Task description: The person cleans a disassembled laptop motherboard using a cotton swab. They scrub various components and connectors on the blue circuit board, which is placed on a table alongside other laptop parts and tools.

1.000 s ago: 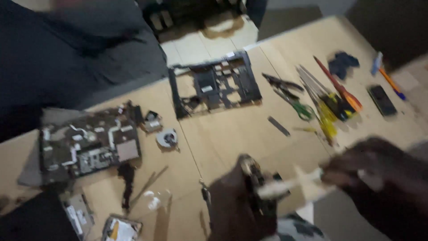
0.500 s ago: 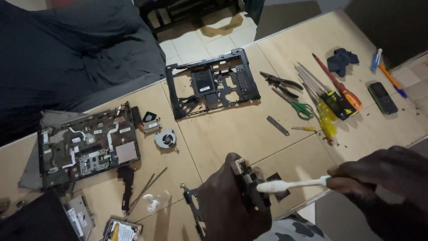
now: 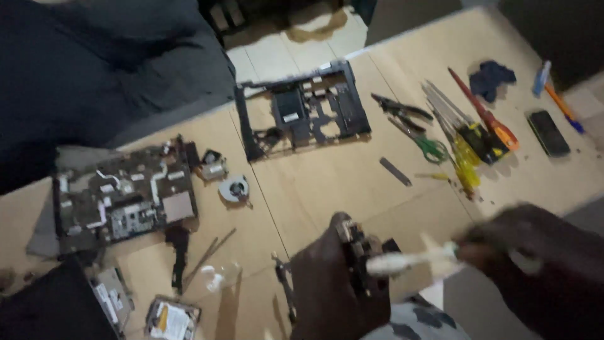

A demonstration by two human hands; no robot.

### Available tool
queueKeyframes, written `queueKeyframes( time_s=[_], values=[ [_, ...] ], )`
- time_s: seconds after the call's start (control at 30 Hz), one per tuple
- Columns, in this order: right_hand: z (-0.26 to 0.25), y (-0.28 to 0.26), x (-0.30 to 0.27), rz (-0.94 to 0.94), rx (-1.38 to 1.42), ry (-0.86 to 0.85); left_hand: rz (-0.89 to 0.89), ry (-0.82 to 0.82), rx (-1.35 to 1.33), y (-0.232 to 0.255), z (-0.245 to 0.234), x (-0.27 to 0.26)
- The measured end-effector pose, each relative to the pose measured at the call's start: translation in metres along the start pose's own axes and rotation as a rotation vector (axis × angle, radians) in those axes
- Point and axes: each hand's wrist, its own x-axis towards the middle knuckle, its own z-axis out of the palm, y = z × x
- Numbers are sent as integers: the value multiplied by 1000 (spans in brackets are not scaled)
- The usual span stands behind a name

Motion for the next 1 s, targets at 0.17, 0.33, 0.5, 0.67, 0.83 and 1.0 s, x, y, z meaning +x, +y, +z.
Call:
queueKeyframes(
  time_s=[0.17,0.33,0.5,0.67,0.83,1.0],
  values=[
    [-1,1,-6,90,17,64,-43,-87,61,-6,-1,1],
    [-7,-2,12,350,-118,-243,-7,-107,90,-6,5,-4],
    [3,5,1,208,-28,-56,-43,-80,23,0,2,-3],
    [7,31,-10,303,-119,-166,6,-116,118,-4,1,-4],
    [0,-4,6,279,-113,-176,62,-96,39,-6,1,-5],
    [62,122,-11,69,-174,-689,29,-2,73,-9,-2,0]
  ],
)
